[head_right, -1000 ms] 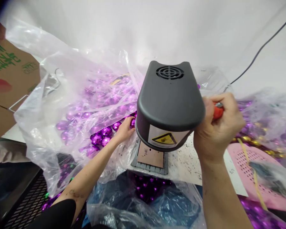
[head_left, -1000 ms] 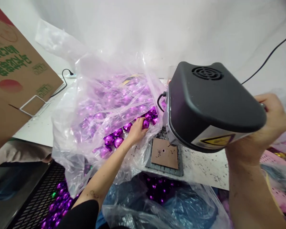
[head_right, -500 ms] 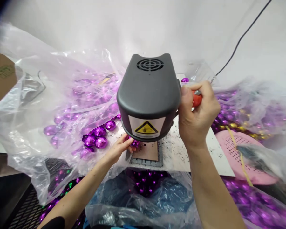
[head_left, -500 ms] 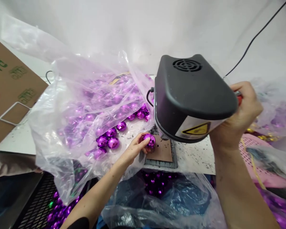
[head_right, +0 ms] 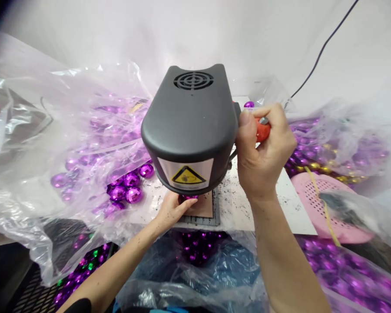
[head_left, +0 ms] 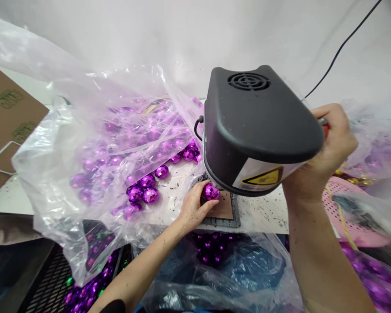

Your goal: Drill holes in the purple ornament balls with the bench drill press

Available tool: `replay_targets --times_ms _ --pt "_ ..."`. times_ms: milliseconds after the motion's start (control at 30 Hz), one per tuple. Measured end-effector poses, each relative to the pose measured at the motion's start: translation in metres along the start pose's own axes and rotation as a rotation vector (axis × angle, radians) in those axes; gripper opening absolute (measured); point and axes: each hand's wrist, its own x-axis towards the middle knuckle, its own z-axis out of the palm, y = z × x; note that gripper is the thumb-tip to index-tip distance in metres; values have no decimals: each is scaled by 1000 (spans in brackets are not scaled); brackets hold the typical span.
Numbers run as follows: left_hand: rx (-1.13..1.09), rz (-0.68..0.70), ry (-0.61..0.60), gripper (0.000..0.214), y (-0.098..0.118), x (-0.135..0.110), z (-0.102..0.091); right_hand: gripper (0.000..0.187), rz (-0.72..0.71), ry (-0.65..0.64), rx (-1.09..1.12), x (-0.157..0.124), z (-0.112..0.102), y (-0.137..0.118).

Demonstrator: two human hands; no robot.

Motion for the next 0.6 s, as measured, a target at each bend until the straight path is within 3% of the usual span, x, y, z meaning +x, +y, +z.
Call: replay_targets --times_ms 200,467,600 --pt "279 223 24 45 -3 -6 12 33 -43 6 -37 -1 -1 2" --pt "228 92 -19 40 5 -3 23 31 -37 33 -43 -2 0 1" --pt "209 33 23 36 7 -1 26 31 -41 52 -68 -4 0 2"
